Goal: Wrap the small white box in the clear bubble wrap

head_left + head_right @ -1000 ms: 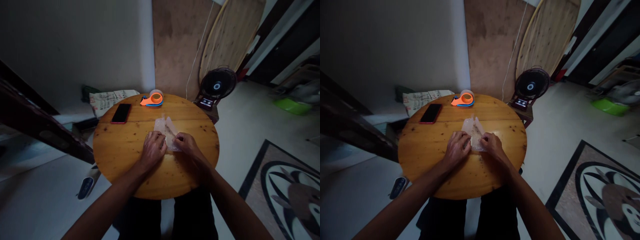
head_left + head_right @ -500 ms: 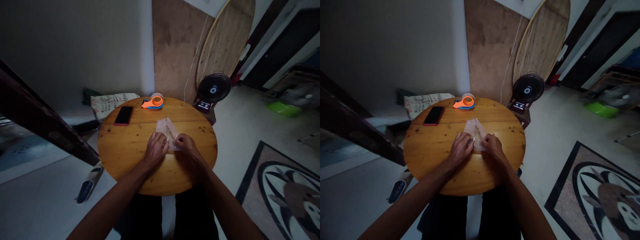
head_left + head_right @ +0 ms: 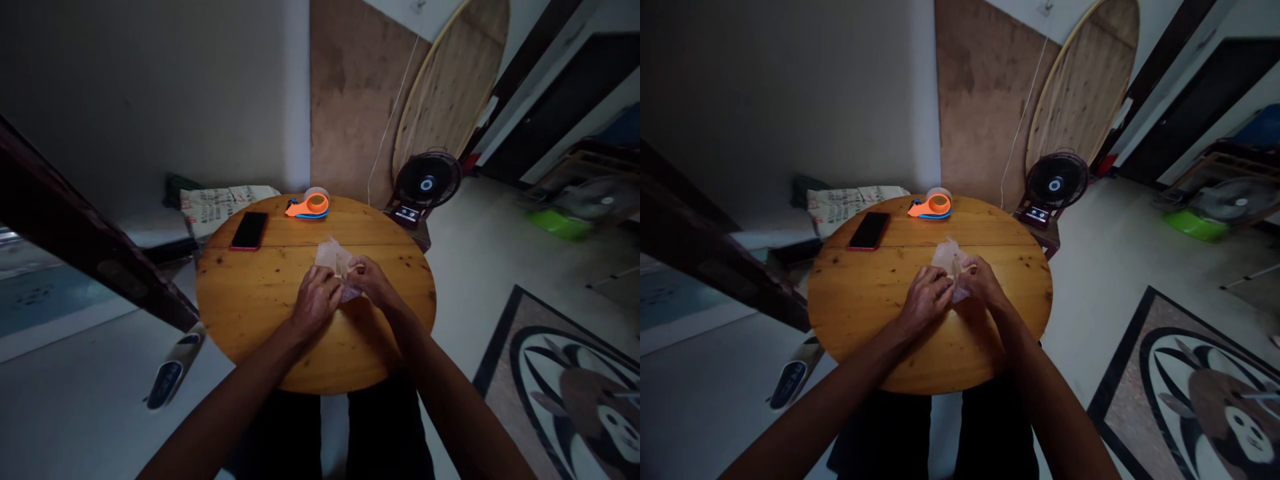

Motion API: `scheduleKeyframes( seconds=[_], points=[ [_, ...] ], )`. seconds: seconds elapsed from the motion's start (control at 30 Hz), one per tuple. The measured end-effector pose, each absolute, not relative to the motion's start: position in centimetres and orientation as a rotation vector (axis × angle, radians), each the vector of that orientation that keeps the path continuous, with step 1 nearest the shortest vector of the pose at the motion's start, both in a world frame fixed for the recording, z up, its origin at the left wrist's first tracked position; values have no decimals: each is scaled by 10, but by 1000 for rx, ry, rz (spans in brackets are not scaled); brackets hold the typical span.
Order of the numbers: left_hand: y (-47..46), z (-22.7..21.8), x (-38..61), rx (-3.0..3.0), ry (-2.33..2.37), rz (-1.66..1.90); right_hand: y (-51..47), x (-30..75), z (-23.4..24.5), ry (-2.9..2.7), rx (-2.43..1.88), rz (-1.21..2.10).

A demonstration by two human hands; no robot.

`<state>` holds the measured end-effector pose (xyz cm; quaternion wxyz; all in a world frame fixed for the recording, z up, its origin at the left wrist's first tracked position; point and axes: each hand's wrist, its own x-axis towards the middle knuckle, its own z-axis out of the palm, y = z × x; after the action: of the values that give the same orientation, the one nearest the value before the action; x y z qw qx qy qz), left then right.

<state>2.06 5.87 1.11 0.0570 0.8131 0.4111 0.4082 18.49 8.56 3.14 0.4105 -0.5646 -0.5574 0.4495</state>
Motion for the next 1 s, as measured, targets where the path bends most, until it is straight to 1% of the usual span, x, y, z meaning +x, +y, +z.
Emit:
scheduleKeyframes(
  seconds=[0.1,0.23,0.4,0.53,0.77,1.0],
  points=[
    [59,11,21,2434,1222,1240,86,175,36,-1307,-1324,1258],
    [57,17,19,2325,1201,1250,86,169,35,-1275,-1256,1294],
    [54,27,9,2139,1041,1236,87,169,35,-1219,-1299,1319],
    [60,27,4,1899,1174,1229,86,168,41,-1192,-1331,1354],
    [67,20,4,2234,1041,1203,85,168,38,-1246,-1285,1302],
    [68,16,5,2296,1153,1201,84,166,42,-1371,-1283,1265]
  ],
)
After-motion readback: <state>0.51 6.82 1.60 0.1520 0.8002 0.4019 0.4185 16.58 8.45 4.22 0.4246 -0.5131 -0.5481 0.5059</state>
